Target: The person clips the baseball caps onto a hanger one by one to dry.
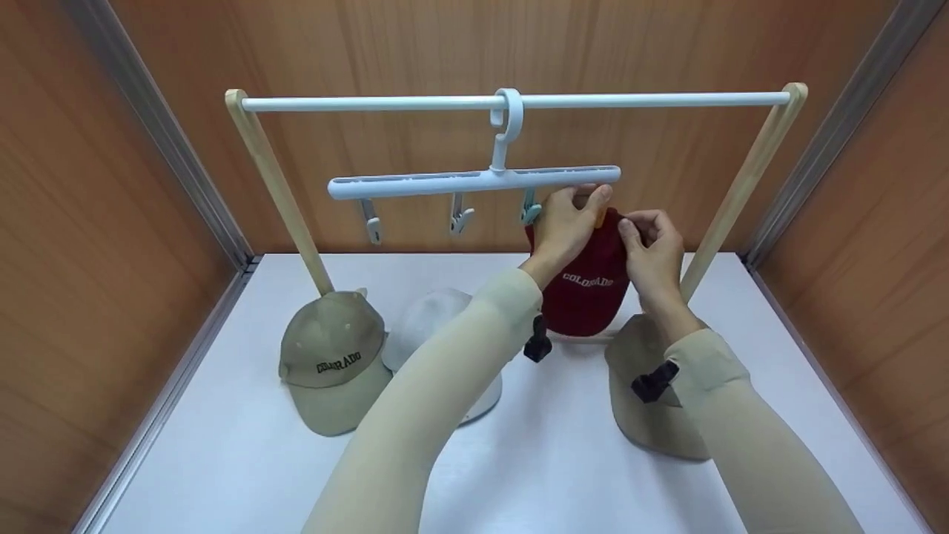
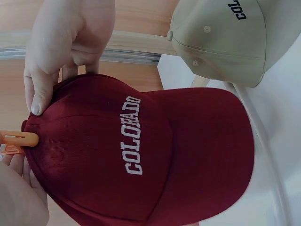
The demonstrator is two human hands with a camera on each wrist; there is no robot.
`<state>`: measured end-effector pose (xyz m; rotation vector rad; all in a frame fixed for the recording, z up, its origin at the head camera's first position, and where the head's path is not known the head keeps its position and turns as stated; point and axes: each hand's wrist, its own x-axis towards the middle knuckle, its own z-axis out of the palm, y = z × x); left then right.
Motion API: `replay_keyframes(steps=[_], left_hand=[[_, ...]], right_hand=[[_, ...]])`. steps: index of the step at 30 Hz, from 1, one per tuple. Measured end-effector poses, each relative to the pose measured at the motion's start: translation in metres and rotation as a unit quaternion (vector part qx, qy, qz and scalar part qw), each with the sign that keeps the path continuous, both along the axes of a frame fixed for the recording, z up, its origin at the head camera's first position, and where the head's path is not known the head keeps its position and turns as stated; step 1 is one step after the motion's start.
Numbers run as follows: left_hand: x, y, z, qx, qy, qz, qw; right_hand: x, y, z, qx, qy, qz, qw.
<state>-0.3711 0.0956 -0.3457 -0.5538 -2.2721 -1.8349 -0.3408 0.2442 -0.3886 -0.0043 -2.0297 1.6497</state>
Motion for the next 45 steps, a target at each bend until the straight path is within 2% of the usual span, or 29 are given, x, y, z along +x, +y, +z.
replay_keyframes(steps=[4, 8, 15, 22, 34, 41, 45], left_hand=[[-0.002, 0.000, -0.003, -0.004, 0.004, -0.006, 1.0000], [-0.002, -0.001, -0.005, -0.009, 0.004, -0.011, 0.9999], [-0.002, -0.003, -0.014, -0.038, 0.002, -0.002, 0.9993], [-0.002, -0.006, -0.019, -0.035, -0.001, -0.007, 0.9994], [-0.004, -0.013, -0.029, -0.050, 0.005, -0.005, 0.9987], [-0.004, -0.017, -0.035, -0.039, 0.016, -0.009, 0.9991], [-0.005, -0.021, -0.037, -0.052, 0.016, -0.009, 0.9985]], right_hand=[[0.000, 0.006, 0.001, 0.045, -0.014, 0.004, 0.999], [-0.001, 0.011, 0.001, 0.088, -0.009, 0.006, 0.996], [-0.001, 0.016, -0.001, 0.136, -0.013, 0.007, 0.991], [-0.001, 0.018, -0.003, 0.178, -0.011, 0.020, 0.984], [-0.001, 0.019, -0.007, 0.227, 0.005, 0.033, 0.973], [0.003, 0.021, -0.009, 0.225, 0.009, 0.045, 0.973], [0.004, 0.020, -0.009, 0.227, 0.008, 0.048, 0.973]])
